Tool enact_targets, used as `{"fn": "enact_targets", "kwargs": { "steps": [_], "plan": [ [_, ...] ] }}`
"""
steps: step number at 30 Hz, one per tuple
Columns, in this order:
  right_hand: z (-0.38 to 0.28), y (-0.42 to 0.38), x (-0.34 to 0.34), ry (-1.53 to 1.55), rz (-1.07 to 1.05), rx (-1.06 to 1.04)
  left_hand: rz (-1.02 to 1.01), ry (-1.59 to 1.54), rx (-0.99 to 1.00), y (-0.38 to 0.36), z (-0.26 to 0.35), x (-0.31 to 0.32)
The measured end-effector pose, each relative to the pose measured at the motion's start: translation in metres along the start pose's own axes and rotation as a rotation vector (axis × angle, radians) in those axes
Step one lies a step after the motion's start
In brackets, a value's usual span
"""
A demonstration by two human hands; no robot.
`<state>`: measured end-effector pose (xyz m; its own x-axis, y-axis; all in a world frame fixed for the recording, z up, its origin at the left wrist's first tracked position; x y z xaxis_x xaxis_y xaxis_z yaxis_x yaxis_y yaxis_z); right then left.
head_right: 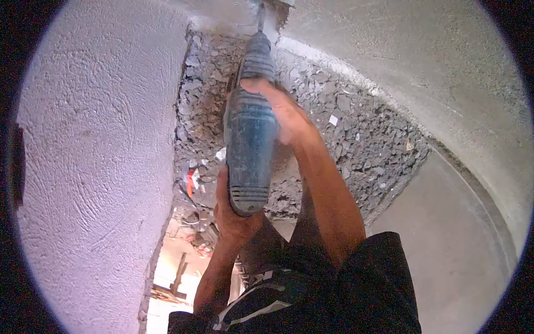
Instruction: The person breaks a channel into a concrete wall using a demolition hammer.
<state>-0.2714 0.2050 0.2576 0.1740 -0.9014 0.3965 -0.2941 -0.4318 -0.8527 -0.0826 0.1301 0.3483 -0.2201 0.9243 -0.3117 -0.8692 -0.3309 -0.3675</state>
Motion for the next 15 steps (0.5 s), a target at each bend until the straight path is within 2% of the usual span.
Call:
{"fn": "enact_targets", "kwargs": {
  "steps": [2, 5, 7, 9, 11, 15],
  "plan": [
    [-0.009, 0.004, -0.006, -0.066, -0.095, -0.057, 0.04, -0.054, -0.022, -0.001, 0.006, 0.015],
    [-0.027, -0.002, -0.014, -0.129, -0.075, -0.003, 0.131, -0.148, -0.076, 0.007, 0.023, 0.036],
    [-0.032, -0.004, -0.021, -0.156, -0.069, 0.004, 0.159, -0.047, 0.027, 0.011, 0.032, 0.049],
    [-0.033, 0.001, -0.028, -0.174, -0.074, 0.019, 0.168, -0.015, 0.016, 0.01, 0.033, 0.058],
    [-0.026, 0.005, -0.031, -0.051, -0.207, 0.059, 0.157, 0.026, -0.01, 0.005, 0.029, 0.063],
    [-0.02, 0.021, -0.044, -0.018, -0.115, 0.059, 0.155, 0.119, 0.04, 0.018, 0.017, 0.068]
  ]
}}
Point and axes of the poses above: each hand's wrist, its own y-axis towards the middle knuckle, its own x-axis out of the palm, z = x × y, the point moved 4 cm from there along y, towards the middle knuckle, and after that the axes turned 14 degrees about -y, right-handed, at the moved point
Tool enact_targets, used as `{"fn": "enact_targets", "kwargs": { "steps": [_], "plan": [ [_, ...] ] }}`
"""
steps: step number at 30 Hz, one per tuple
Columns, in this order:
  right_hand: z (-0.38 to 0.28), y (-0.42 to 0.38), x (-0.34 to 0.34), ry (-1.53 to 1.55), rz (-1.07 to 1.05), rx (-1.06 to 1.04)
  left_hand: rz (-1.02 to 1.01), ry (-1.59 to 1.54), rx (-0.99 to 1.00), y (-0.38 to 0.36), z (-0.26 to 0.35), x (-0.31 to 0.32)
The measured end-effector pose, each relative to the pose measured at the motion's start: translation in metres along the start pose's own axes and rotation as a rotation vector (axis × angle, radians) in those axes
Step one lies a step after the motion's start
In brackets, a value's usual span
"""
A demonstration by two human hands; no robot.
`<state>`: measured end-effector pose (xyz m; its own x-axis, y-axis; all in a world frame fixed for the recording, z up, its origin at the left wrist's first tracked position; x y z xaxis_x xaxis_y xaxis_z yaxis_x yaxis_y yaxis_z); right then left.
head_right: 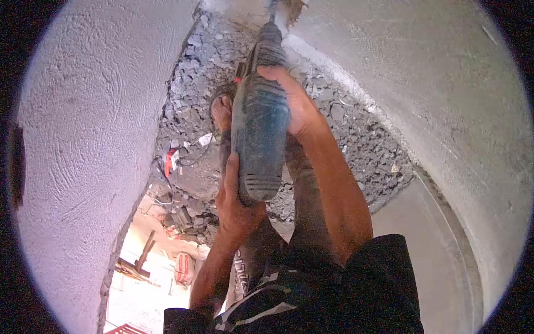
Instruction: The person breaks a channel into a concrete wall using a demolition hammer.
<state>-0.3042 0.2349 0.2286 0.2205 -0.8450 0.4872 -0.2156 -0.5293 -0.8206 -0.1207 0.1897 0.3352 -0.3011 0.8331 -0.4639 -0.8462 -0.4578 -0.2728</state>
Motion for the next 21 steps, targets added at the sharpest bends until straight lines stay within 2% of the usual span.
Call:
{"fn": "enact_targets", "kwargs": {
  "steps": [3, 5, 8, 9, 11, 14, 15, 17, 18, 19, 21],
  "plan": [
    [0.007, 0.015, -0.004, 0.064, -0.126, 0.082, 0.001, 0.013, 0.055, 0.003, -0.013, -0.005],
    [0.018, 0.021, -0.005, 0.056, -0.088, 0.015, -0.031, -0.004, 0.057, -0.004, -0.03, -0.009],
    [0.025, 0.029, -0.002, 0.048, -0.025, 0.026, 0.008, -0.025, 0.102, 0.004, -0.05, -0.013],
    [0.026, 0.031, -0.001, 0.049, -0.021, 0.034, -0.005, -0.01, 0.118, 0.006, -0.051, -0.018],
    [0.019, 0.035, 0.009, 0.044, -0.105, -0.083, -0.017, 0.011, 0.135, 0.015, -0.044, -0.027],
    [0.011, 0.03, 0.022, 0.153, -0.133, -0.056, -0.054, 0.069, 0.119, 0.027, -0.029, -0.04],
    [0.009, 0.032, 0.024, 0.155, -0.134, -0.064, -0.078, 0.075, 0.085, 0.035, -0.027, -0.042],
    [0.001, 0.039, 0.017, 0.115, 0.003, -0.134, -0.104, 0.062, 0.057, 0.056, -0.018, -0.043],
    [-0.001, 0.043, 0.016, 0.121, 0.006, -0.136, -0.157, 0.097, -0.037, 0.073, -0.015, -0.048],
    [-0.005, 0.053, 0.02, 0.131, -0.053, -0.123, -0.208, 0.142, -0.123, 0.087, -0.016, -0.055],
    [-0.016, 0.081, 0.028, 0.141, -0.14, -0.12, -0.229, 0.178, -0.143, 0.099, -0.021, -0.067]
  ]
}}
Point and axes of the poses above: each hand's wrist, its own y-axis towards the middle knuckle, its own x-axis out of the palm, z = x × y, the point moved 4 cm from there along y, towards the middle knuckle, and after that the axes turned 14 degrees about -y, right-handed, at the moved point
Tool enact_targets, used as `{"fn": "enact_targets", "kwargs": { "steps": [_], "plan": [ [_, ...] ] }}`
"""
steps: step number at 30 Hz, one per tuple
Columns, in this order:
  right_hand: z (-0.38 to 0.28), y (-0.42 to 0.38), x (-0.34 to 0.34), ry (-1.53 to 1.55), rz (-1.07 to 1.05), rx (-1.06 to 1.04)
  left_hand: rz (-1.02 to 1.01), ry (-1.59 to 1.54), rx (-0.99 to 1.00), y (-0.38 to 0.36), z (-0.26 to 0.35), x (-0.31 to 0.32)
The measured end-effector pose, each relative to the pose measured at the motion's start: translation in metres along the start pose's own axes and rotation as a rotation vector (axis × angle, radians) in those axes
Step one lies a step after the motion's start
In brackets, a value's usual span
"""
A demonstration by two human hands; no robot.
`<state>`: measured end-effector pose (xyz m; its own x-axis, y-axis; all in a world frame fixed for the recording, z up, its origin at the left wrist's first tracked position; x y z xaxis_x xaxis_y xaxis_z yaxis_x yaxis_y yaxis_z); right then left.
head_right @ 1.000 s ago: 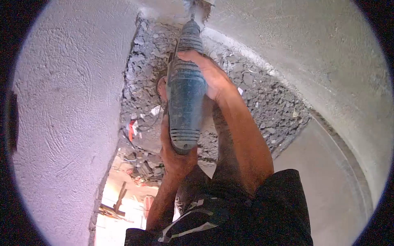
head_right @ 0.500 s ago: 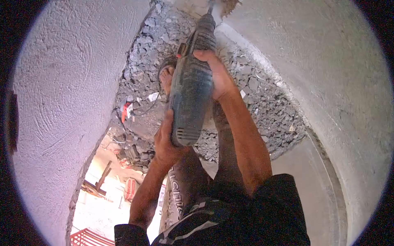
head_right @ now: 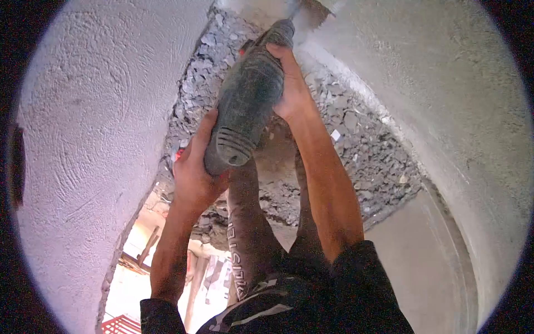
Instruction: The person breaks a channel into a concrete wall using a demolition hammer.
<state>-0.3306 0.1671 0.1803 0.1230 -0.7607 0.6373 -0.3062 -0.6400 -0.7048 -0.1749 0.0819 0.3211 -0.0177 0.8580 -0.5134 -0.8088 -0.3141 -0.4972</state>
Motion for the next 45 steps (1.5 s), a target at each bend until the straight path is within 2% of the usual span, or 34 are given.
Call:
{"fn": "enact_targets", "kwargs": {
  "steps": [3, 5, 7, 9, 11, 13, 15, 17, 21, 22, 24, 27, 30, 32, 36, 38, 42, 45],
  "plan": [
    [0.021, -0.015, 0.001, 0.061, -0.037, 0.036, -0.03, -0.101, -0.137, -0.018, -0.003, 0.002],
    [0.02, -0.033, 0.0, -0.097, 0.149, -0.036, 0.035, -0.159, -0.037, -0.04, -0.013, 0.024],
    [0.023, -0.055, -0.007, -0.112, 0.111, 0.04, 0.059, -0.208, -0.006, -0.068, -0.008, 0.03],
    [0.031, -0.064, -0.006, -0.132, 0.048, 0.101, -0.008, -0.137, -0.021, -0.074, -0.001, 0.033],
    [0.029, -0.069, -0.008, -0.039, 0.105, -0.031, 0.021, -0.073, 0.068, -0.063, 0.008, 0.029],
    [0.032, -0.064, -0.019, 0.032, 0.109, -0.054, 0.029, -0.016, 0.138, -0.054, 0.024, 0.021],
    [0.02, -0.053, -0.025, 0.084, 0.098, -0.085, -0.016, 0.283, 0.239, -0.034, 0.045, 0.012],
    [0.008, -0.046, -0.021, 0.117, 0.136, -0.164, 0.008, 0.328, 0.273, -0.022, 0.059, 0.007],
    [-0.001, -0.039, -0.026, 0.169, 0.127, -0.146, 0.039, 0.42, 0.301, -0.02, 0.084, 0.009],
    [-0.003, -0.033, -0.027, 0.238, -0.012, -0.198, 0.049, 0.42, 0.294, -0.015, 0.087, 0.01],
    [-0.009, -0.02, -0.033, 0.298, -0.156, -0.234, 0.032, 0.49, 0.33, -0.004, 0.092, 0.015],
    [-0.011, 0.004, -0.046, 0.145, -0.087, -0.332, 0.079, 0.493, 0.369, 0.025, 0.077, 0.016],
    [-0.006, 0.017, -0.054, -0.154, 0.175, -0.41, 0.038, 0.461, 0.344, 0.025, 0.06, 0.008],
    [0.011, 0.02, -0.049, 0.082, 0.015, -0.262, 0.027, 0.462, 0.344, 0.02, 0.04, 0.009],
    [0.023, 0.027, -0.031, 0.168, -0.06, -0.175, -0.046, 0.342, 0.343, 0.024, 0.005, -0.001],
    [0.027, 0.036, -0.019, 0.266, -0.067, -0.131, -0.002, 0.376, 0.353, 0.03, -0.007, -0.014],
    [0.027, 0.05, 0.001, 0.345, 0.01, -0.14, -0.034, 0.425, 0.353, 0.046, -0.009, -0.042],
    [0.028, 0.057, 0.013, 0.351, -0.068, -0.191, -0.057, 0.418, 0.326, 0.059, -0.01, -0.056]
  ]
}}
Point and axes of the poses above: each hand's wrist, its own y-axis towards the middle knuckle, its own x-axis out of the palm, z = x × y, the point moved 4 cm from there along y, towards the middle knuckle, and after that the axes turned 14 degrees about -y, right-handed, at the moved point
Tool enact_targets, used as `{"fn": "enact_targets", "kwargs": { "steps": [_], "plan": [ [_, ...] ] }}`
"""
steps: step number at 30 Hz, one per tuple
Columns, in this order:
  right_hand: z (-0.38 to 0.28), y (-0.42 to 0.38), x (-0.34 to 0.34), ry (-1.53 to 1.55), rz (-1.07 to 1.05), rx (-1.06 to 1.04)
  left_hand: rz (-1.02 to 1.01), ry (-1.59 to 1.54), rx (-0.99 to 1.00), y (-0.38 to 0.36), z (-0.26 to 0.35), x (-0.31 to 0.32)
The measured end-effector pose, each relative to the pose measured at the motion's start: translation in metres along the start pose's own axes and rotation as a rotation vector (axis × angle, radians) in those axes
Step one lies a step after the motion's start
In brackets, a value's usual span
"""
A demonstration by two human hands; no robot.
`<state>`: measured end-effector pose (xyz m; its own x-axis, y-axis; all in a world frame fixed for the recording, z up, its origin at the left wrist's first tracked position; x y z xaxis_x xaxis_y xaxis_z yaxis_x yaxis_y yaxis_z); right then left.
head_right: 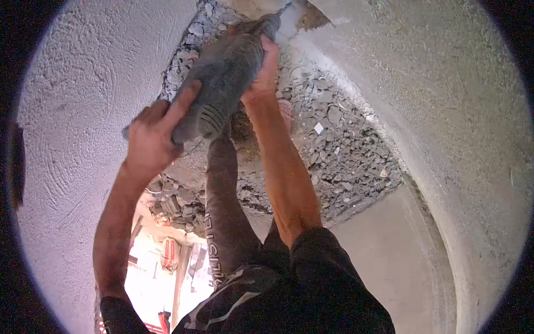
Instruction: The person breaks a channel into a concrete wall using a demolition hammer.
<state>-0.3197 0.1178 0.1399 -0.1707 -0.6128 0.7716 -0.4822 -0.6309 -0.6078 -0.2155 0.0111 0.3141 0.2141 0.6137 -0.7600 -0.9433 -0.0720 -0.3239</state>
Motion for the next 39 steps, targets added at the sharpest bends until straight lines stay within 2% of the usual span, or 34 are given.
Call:
{"fn": "enact_targets", "kwargs": {
  "steps": [1, 2, 3, 6, 8, 9, 11, 15, 17, 18, 19, 25, 27, 31, 34, 35, 37, 38, 39],
  "plan": [
    [0.001, 0.003, 0.005, -0.003, 0.036, -0.017, -0.015, -0.01, -0.019, 0.005, -0.006, -0.004],
    [-0.003, 0.004, 0.008, -0.012, 0.073, -0.043, 0.021, 0.032, 0.099, 0.013, -0.008, -0.011],
    [-0.003, 0.003, 0.01, -0.01, 0.075, -0.047, 0.018, 0.032, 0.104, 0.014, -0.008, -0.015],
    [-0.005, 0.002, 0.019, 0.103, -0.018, -0.005, -0.068, 0.078, 0.101, 0.02, -0.005, -0.017],
    [-0.016, -0.004, 0.023, -0.123, 0.153, -0.054, -0.095, 0.065, 0.055, 0.028, -0.003, -0.017],
    [-0.023, -0.004, 0.023, -0.129, 0.157, -0.066, -0.091, 0.058, 0.069, 0.041, -0.001, -0.016],
    [-0.031, 0.001, 0.012, -0.237, 0.211, -0.072, -0.135, 0.02, -0.04, 0.068, 0.002, -0.007],
    [-0.058, 0.022, -0.023, -0.246, 0.147, -0.179, -0.125, 0.02, -0.05, 0.101, 0.025, 0.029],
    [-0.051, -0.01, -0.039, -0.287, 0.203, -0.031, -0.094, -0.2, -0.067, 0.069, 0.039, 0.041],
    [-0.046, -0.02, -0.054, -0.377, 0.215, -0.056, -0.105, -0.263, -0.117, 0.051, 0.044, 0.049],
    [-0.044, -0.025, -0.045, -0.373, 0.181, -0.066, -0.081, -0.237, -0.112, 0.037, 0.046, 0.052],
    [-0.019, -0.124, -0.021, -0.252, 0.289, 0.082, -0.044, -0.283, -0.129, -0.051, 0.081, 0.05],
    [-0.021, -0.135, -0.015, -0.154, 0.3, 0.059, -0.055, -0.203, -0.057, -0.062, 0.096, 0.046],
    [-0.031, -0.138, -0.003, -0.22, 0.228, -0.018, 0.045, -0.061, 0.002, -0.051, 0.115, 0.029],
    [-0.038, -0.112, -0.023, -0.253, 0.265, -0.106, 0.019, 0.063, 0.049, -0.031, 0.112, 0.033],
    [-0.036, -0.096, -0.038, -0.217, 0.181, -0.076, 0.015, 0.069, 0.042, -0.028, 0.111, 0.035],
    [-0.037, -0.086, -0.042, -0.18, 0.085, -0.045, 0.053, 0.286, 0.127, -0.02, 0.116, 0.043],
    [-0.034, -0.089, -0.036, -0.114, -0.044, -0.044, 0.012, 0.25, 0.144, -0.018, 0.121, 0.046],
    [-0.038, -0.094, -0.035, -0.088, -0.085, -0.038, 0.001, 0.253, 0.133, -0.018, 0.126, 0.045]
  ]
}}
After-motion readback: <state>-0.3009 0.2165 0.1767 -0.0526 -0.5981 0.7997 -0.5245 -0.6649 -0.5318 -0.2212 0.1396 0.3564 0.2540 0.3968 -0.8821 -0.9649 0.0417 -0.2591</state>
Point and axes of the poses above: each hand's wrist, its own y-axis towards the middle knuckle, its own x-axis out of the palm, z = x × y, the point moved 4 cm from there along y, towards the middle knuckle, and after that the axes turned 14 degrees about -y, right-handed, at the moved point
